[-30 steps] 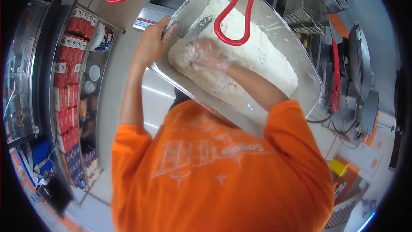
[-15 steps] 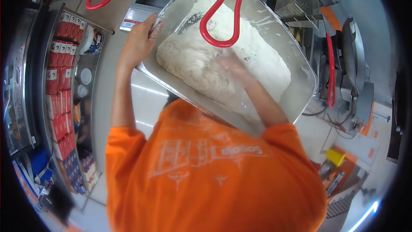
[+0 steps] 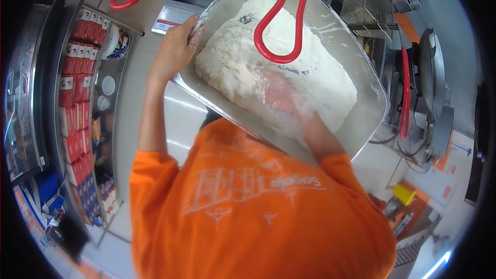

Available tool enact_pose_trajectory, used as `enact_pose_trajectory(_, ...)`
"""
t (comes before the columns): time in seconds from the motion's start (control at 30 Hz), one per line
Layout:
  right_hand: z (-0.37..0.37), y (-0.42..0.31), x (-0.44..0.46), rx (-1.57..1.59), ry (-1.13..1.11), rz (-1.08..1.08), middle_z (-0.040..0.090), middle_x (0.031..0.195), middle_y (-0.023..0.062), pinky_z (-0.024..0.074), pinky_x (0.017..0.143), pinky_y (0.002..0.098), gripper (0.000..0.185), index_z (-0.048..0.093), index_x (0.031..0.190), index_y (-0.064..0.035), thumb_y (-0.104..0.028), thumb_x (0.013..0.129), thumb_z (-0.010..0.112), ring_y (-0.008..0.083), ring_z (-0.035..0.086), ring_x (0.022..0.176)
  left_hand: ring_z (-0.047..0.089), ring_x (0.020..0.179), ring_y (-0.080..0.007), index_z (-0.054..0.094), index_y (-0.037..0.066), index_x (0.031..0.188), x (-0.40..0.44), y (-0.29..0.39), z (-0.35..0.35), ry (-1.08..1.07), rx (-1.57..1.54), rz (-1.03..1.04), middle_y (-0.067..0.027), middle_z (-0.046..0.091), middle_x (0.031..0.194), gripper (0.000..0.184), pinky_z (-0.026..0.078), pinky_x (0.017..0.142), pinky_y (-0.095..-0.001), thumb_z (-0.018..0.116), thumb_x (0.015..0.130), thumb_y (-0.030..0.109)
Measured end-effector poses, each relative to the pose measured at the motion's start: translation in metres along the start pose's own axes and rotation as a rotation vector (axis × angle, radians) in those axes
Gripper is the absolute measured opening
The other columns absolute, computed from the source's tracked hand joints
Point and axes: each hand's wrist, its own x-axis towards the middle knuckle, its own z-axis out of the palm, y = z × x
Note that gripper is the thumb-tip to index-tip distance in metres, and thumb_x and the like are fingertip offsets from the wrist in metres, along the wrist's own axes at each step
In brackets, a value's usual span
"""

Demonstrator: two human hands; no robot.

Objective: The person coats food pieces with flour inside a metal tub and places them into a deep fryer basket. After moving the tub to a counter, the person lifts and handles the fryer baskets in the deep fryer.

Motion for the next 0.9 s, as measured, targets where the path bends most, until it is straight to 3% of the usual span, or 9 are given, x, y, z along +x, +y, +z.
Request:
enact_pose_trajectory(0.03, 0.003, -0.011, 0.0, 0.191, 0.026, 0.154, 0.052, 0.128, 0.0117, 0.0429, 0.097, 0.0396, 0.039, 0.052, 0.125, -0.0025, -0.026, 0.093, 0.052, 0.0232, 0.052, 0.116, 0.062, 0.083, -0.0381, 0.053, -0.009, 0.115, 0.001, 0.003, -0.002, 0.005, 0.004, 0.0, -0.03, 0.061, 0.091, 0.04, 0.046, 0.075, -0.0373, 0.057, 0.091, 0.023)
enact_pose_trajectory(0.13, -0.045, -0.002, -0.018, -0.565, -0.307, -0.609, 0.053, 0.126, 0.0112, 0.0413, 0.099, 0.038, 0.046, 0.049, 0.127, -0.0035, -0.032, 0.091, 0.055, 0.024, 0.051, 0.117, 0.061, 0.074, -0.0372, 0.053, -0.009, 0.114, 0.0, 0.006, -0.003, -0.065, -0.008, -0.085, -0.0285, 0.061, 0.085, 0.04, 0.046, 0.071, -0.0378, 0.057, 0.091, 0.022)
enact_pose_trajectory(0.2, -0.069, 0.029, -0.005, 0.078, -0.104, 0.21, 0.047, 0.132, 0.0139, 0.0322, 0.107, 0.0383, 0.048, 0.046, 0.131, -0.0065, -0.034, 0.092, 0.053, 0.0259, 0.043, 0.125, 0.059, 0.069, -0.0365, 0.054, -0.008, 0.114, -0.001, 0.0, 0.001, 0.014, -0.029, 0.016, -0.0276, 0.06, 0.081, 0.038, 0.045, 0.068, -0.0383, 0.057, 0.091, 0.022)
enact_pose_trajectory(0.33, -0.062, 0.078, 0.022, 0.395, -0.527, -0.211, 0.043, 0.137, 0.01, 0.0396, 0.1, 0.0398, 0.053, 0.041, 0.134, -0.0054, -0.028, 0.09, 0.057, 0.0268, 0.05, 0.115, 0.058, 0.07, -0.0383, 0.054, -0.008, 0.112, -0.001, 0.003, 0.001, -0.007, -0.023, -0.021, -0.0281, 0.058, 0.081, 0.037, 0.045, 0.068, -0.0388, 0.057, 0.09, 0.022)
enact_pose_trajectory(0.4, -0.018, 0.029, 0.032, -1.079, -0.138, -0.775, 0.04, 0.14, 0.012, 0.0374, 0.102, 0.0408, 0.059, 0.04, 0.137, -0.0107, -0.032, 0.086, 0.061, 0.03, 0.046, 0.119, 0.057, 0.07, -0.04, 0.054, -0.008, 0.11, -0.004, -0.002, 0.005, 0.091, -0.034, 0.055, -0.0287, 0.057, 0.08, 0.036, 0.044, 0.067, -0.0393, 0.057, 0.09, 0.022)
enact_pose_trajectory(0.43, -0.02, 0.027, 0.033, -1.077, -0.137, -0.786, 0.04, 0.14, 0.012, 0.0374, 0.102, 0.0408, 0.059, 0.04, 0.137, -0.0107, -0.032, 0.086, 0.061, 0.03, 0.046, 0.119, 0.057, 0.07, -0.04, 0.054, -0.008, 0.11, -0.001, -0.001, 0.002, 0.096, -0.028, 0.061, -0.0287, 0.057, 0.08, 0.036, 0.044, 0.067, -0.0393, 0.057, 0.09, 0.022)
enact_pose_trajectory(0.53, -0.028, 0.023, 0.03, 0.527, -0.467, -0.15, 0.039, 0.14, 0.0162, 0.0399, 0.099, 0.0402, 0.06, 0.042, 0.136, -0.0152, -0.026, 0.081, 0.064, 0.0347, 0.048, 0.116, 0.057, 0.073, -0.0418, 0.054, -0.008, 0.111, 0.0, 0.003, -0.002, 0.002, -0.054, 0.02, -0.0293, 0.058, 0.082, 0.036, 0.044, 0.069, -0.0401, 0.057, 0.09, 0.022)
enact_pose_trajectory(0.77, 0.044, 0.005, 0.091, -1.437, 0.298, -1.131, 0.036, 0.139, 0.024, 0.0448, 0.093, 0.041, 0.063, 0.044, 0.135, -0.0145, -0.021, 0.075, 0.065, 0.0392, 0.055, 0.106, 0.059, 0.077, -0.0416, 0.052, -0.008, 0.113, 0.001, -0.002, 0.003, 0.031, -0.042, 0.048, -0.0297, 0.059, 0.083, 0.038, 0.045, 0.071, -0.0407, 0.057, 0.09, 0.02)
enact_pose_trajectory(0.9, 0.038, -0.001, 0.11, -1.146, 0.009, -0.658, 0.034, 0.136, 0.0327, 0.0486, 0.087, 0.0432, 0.063, 0.047, 0.132, -0.0128, -0.021, 0.073, 0.067, 0.042, 0.059, 0.098, 0.06, 0.078, -0.0408, 0.053, -0.007, 0.115, 0.001, 0.0, -0.001, 0.019, -0.023, 0.058, -0.0287, 0.06, 0.083, 0.037, 0.045, 0.072, -0.0393, 0.057, 0.09, 0.02)
